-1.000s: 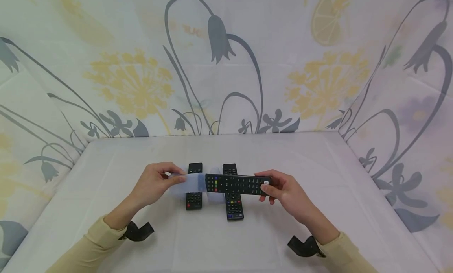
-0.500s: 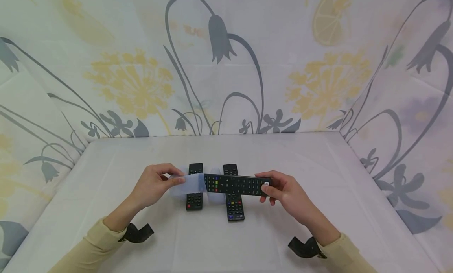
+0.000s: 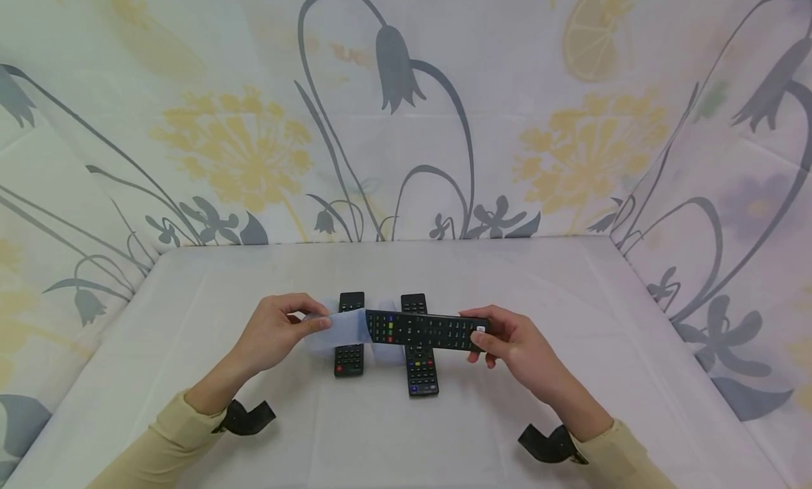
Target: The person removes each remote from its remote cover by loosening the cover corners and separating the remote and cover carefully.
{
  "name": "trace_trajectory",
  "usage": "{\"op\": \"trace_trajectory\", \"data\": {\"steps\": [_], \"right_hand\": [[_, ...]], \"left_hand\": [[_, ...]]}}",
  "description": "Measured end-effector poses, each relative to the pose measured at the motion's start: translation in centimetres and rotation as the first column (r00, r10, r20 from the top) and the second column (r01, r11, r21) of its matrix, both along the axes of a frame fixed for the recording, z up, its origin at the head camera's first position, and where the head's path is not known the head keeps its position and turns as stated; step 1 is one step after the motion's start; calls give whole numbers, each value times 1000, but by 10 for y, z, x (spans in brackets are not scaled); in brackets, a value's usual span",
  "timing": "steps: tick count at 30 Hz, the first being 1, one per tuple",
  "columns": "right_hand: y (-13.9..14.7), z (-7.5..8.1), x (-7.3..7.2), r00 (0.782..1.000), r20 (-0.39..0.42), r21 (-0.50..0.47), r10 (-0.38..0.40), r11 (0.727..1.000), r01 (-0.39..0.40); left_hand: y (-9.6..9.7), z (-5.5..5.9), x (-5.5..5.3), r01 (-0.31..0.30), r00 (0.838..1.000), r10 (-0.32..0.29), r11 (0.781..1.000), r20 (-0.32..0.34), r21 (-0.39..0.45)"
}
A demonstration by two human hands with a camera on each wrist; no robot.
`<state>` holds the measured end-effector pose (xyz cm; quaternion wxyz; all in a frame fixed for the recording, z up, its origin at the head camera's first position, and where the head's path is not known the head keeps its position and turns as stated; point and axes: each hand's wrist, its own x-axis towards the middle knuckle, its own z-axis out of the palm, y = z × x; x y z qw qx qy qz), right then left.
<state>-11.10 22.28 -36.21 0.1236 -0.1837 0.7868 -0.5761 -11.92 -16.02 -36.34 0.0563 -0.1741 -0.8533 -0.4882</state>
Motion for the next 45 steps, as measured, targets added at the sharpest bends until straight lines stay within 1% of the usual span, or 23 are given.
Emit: {"op": "trace_trajectory", "data": {"steps": [5, 7, 9, 10, 12, 15, 16, 17, 19, 23, 26, 32, 39, 45], "right_hand": [[1, -1, 0, 1000, -7, 0, -5, 1000, 5], [1, -2, 0, 1000, -5, -2, -11, 1000, 11], [3, -3, -1, 1000, 3, -3, -22, 1000, 22], [5, -4, -2, 999, 8, 0, -36, 999, 36], [12, -5, -3, 997, 14, -1, -81, 997, 81], [29, -5, -4, 986, 12, 12, -166, 986, 166], [35, -5, -5, 981, 7, 21, -192, 981, 192], [40, -4, -5, 977, 1, 25, -211, 977, 211], [49, -3, -6, 974, -10, 38, -226, 973, 226], [56, -2, -9, 976, -32, 51, -214, 975, 215], [60, -3, -10, 976, -46, 65, -211, 975, 214], [69, -4, -10, 970, -65, 72, -233, 969, 237], [76, -1, -12, 964, -73, 89, -256, 961, 262], [80, 2, -14, 957, -84, 88, -277, 955, 284]], "left_hand": [[1, -1, 0, -16, 1000, 16, 1000, 0, 10], [1, -2, -1, -13, 1000, 13, 1000, 5, 14], [1, -3, -2, -9, 1000, 9, 1000, 8, 6], [0, -4, -3, -19, 1000, 19, 1000, 8, 3], [-4, -6, -5, -63, 998, 63, 998, 7, 4], [-11, -8, -8, -149, 989, 149, 989, 19, 17], [-13, -8, -8, -168, 986, 167, 986, 19, 22], [-15, -7, -8, -173, 985, 173, 984, 23, 28], [-15, -6, -8, -160, 987, 159, 987, 27, 31], [-11, -6, -11, -123, 992, 122, 992, 29, 41], [-7, -7, -12, -117, 993, 115, 992, 36, 46], [-1, -6, -15, -103, 994, 101, 993, 42, 61], [9, -7, -18, -74, 995, 68, 994, 70, 79], [20, -4, -23, -38, 996, 31, 996, 83, 75]]}}
